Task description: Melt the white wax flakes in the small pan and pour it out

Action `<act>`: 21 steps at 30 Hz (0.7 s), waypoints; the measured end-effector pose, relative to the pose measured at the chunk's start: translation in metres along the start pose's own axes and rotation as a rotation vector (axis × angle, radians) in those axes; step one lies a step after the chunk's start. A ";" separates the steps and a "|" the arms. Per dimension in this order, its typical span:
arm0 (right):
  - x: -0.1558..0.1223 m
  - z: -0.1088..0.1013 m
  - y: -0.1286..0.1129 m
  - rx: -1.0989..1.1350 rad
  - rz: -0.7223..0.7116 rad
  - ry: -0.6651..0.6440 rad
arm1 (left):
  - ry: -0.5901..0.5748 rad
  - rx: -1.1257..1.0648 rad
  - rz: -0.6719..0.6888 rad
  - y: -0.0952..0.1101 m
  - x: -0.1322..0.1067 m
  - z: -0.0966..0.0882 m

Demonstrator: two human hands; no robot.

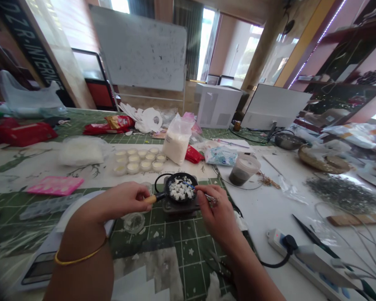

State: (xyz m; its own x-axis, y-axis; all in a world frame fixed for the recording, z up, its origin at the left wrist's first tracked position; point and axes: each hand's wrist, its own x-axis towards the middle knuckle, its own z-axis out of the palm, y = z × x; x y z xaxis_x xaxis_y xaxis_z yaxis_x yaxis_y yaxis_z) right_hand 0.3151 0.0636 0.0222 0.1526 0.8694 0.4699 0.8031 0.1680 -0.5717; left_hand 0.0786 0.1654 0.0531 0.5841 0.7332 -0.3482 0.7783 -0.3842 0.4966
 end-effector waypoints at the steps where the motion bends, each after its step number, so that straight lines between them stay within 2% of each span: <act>1: -0.001 -0.003 -0.001 -0.042 -0.003 0.017 | 0.001 0.001 -0.001 0.000 0.000 0.000; 4: -0.002 -0.005 -0.003 -0.134 -0.019 -0.071 | 0.003 0.008 0.005 -0.001 0.002 0.001; 6: -0.003 -0.005 -0.005 -0.112 -0.026 -0.145 | 0.000 0.009 0.004 -0.002 0.003 0.001; 10: -0.004 -0.004 -0.008 -0.064 -0.025 -0.141 | 0.012 0.027 0.010 -0.001 0.004 0.001; 13: -0.005 -0.006 -0.009 -0.070 -0.004 -0.197 | 0.015 0.031 0.013 0.000 0.002 0.000; 17: -0.007 -0.010 -0.013 0.002 -0.008 -0.157 | 0.004 0.028 0.012 0.001 0.001 0.000; 21: -0.008 -0.010 -0.018 -0.017 -0.013 -0.196 | 0.017 0.038 0.011 0.001 0.001 0.000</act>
State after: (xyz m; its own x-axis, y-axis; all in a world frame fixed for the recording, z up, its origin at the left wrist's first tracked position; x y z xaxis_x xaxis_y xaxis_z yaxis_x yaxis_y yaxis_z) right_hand 0.3053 0.0488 0.0350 0.0286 0.9414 0.3360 0.8142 0.1731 -0.5542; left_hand 0.0797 0.1662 0.0530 0.5887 0.7383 -0.3293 0.7804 -0.4129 0.4696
